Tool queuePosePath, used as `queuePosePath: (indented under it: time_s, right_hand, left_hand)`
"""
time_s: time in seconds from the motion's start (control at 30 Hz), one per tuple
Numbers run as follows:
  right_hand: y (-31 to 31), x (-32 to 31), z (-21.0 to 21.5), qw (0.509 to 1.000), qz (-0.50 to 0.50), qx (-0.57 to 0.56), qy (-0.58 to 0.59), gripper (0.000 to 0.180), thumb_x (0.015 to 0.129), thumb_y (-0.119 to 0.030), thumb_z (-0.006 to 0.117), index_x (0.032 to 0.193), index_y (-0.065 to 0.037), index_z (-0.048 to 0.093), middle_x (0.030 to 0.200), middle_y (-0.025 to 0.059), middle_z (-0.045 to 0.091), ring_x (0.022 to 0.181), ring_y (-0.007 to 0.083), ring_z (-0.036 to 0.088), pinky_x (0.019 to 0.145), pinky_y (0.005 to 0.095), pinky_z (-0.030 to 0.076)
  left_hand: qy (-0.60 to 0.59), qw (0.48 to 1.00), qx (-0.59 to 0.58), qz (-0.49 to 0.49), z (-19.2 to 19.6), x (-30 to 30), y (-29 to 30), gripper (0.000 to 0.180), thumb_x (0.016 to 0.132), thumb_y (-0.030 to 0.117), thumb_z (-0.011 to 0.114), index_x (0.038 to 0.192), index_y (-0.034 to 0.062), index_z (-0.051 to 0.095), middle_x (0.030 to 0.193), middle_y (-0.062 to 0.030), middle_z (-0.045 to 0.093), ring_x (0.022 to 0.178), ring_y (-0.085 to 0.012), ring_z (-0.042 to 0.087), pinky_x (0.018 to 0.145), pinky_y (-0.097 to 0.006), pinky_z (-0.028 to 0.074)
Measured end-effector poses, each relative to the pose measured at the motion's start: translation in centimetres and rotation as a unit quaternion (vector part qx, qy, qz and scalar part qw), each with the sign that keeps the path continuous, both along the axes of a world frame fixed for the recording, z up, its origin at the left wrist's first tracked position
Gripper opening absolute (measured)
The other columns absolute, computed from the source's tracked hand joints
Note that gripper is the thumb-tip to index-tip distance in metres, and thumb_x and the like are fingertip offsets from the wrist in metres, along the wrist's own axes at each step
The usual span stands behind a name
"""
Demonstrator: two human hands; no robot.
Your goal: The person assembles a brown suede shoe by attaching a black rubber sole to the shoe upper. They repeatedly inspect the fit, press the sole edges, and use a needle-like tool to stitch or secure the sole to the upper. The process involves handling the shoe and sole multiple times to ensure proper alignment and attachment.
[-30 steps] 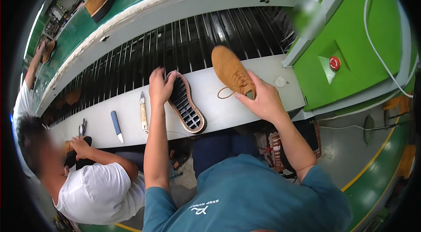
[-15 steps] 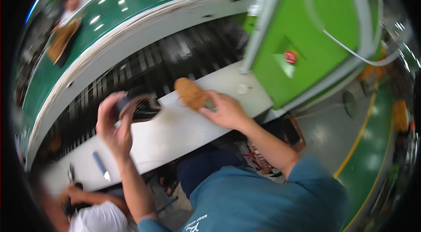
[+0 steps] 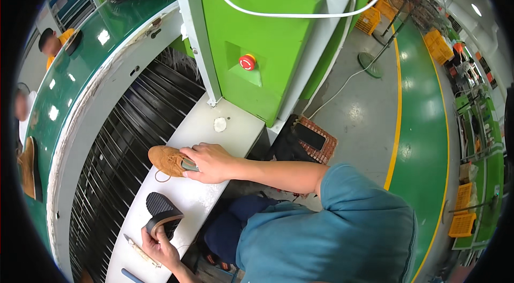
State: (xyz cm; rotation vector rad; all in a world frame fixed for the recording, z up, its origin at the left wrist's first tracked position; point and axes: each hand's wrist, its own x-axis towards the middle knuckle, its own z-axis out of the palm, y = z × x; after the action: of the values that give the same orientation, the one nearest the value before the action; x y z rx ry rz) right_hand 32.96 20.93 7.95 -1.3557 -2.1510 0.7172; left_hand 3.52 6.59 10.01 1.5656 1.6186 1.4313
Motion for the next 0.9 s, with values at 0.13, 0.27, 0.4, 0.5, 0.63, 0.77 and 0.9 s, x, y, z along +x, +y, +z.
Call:
queuePosePath:
  time_s: [0.13,0.27,0.4,0.5,0.63,0.77,0.9]
  right_hand:
    - [0.2,0.5,0.2,1.0,-0.001,-0.021,-0.01,0.069,0.096,-0.048,0.078,0.143,-0.002,0.056,0.115,0.0239,0.073,0.111,0.0442,0.07,0.096,0.0549,0.056]
    - [-0.7,0.0,0.4,0.972,-0.035,0.231,-0.029,0.098,0.085,-0.049,0.091,0.159,-0.003,0.047,0.144,0.0228,0.059,0.124,0.0394,0.064,0.102,0.0513,0.053]
    - [-3.4,-1.3,9.8,0.896,0.137,0.212,0.365,0.099,0.077,-0.028,0.1,0.157,-0.003,0.048,0.138,0.0185,0.056,0.118,0.0338,0.066,0.095,0.0455,0.057]
    - [-5.0,-3.5,12.5,0.859,0.185,0.198,0.435,0.059,0.081,-0.026,0.098,0.124,-0.006,0.063,0.108,0.01,0.065,0.089,0.0302,0.071,0.075,0.0413,0.058]
    - [-6.5,-4.6,14.9,0.759,0.241,0.305,0.522,0.039,0.088,-0.03,0.094,0.108,-0.008,0.069,0.093,0.007,0.065,0.084,0.0312,0.068,0.069,0.0437,0.053]
    - [-8.3,-3.6,17.5,0.721,0.304,0.3,0.546,0.033,0.088,-0.03,0.093,0.102,-0.007,0.076,0.094,0.0096,0.073,0.083,0.0342,0.072,0.071,0.0446,0.057]
    - [-8.6,-3.2,18.8,0.701,0.341,0.239,0.579,0.031,0.089,-0.024,0.092,0.109,-0.006,0.075,0.094,0.0097,0.073,0.086,0.0323,0.073,0.073,0.0431,0.058]
  left_hand:
    - [0.259,0.941,0.215,0.024,4.1,1.5,3.5,0.02,0.099,0.002,0.079,0.117,-0.0051,0.073,0.099,-0.0077,0.076,0.087,-0.0138,0.066,0.08,-0.028,0.055]
    - [0.046,0.981,0.188,0.008,6.5,-1.9,6.4,0.015,0.105,0.0,0.074,0.119,-0.0053,0.074,0.103,-0.0104,0.078,0.093,-0.0152,0.07,0.087,-0.033,0.059]
    - [0.007,0.986,0.163,0.023,8.1,-2.3,4.8,0.021,0.113,0.002,0.066,0.129,-0.0102,0.072,0.114,-0.0109,0.077,0.1,-0.0146,0.07,0.094,-0.031,0.059]
    - [0.138,0.953,0.267,-0.03,15.1,7.5,2.3,0.044,0.105,0.041,0.08,0.094,-0.0017,0.079,0.083,-0.0084,0.068,0.073,-0.0213,0.062,0.071,-0.037,0.05]
    - [0.102,0.939,0.326,0.032,17.4,9.3,-1.4,0.051,0.098,0.043,0.089,0.087,-0.0045,0.073,0.077,-0.0075,0.063,0.07,-0.0193,0.059,0.067,-0.036,0.046]
    - [0.33,0.882,0.3,-0.153,21.2,2.6,-3.8,0.04,0.107,0.038,0.078,0.1,-0.0006,0.07,0.083,-0.015,0.072,0.071,-0.025,0.069,0.067,-0.037,0.052]
    - [0.209,0.938,0.027,-0.275,24.4,-2.4,-5.4,0.046,0.104,0.042,0.078,0.105,-0.0035,0.071,0.089,-0.0155,0.073,0.074,-0.0288,0.069,0.069,-0.038,0.054]
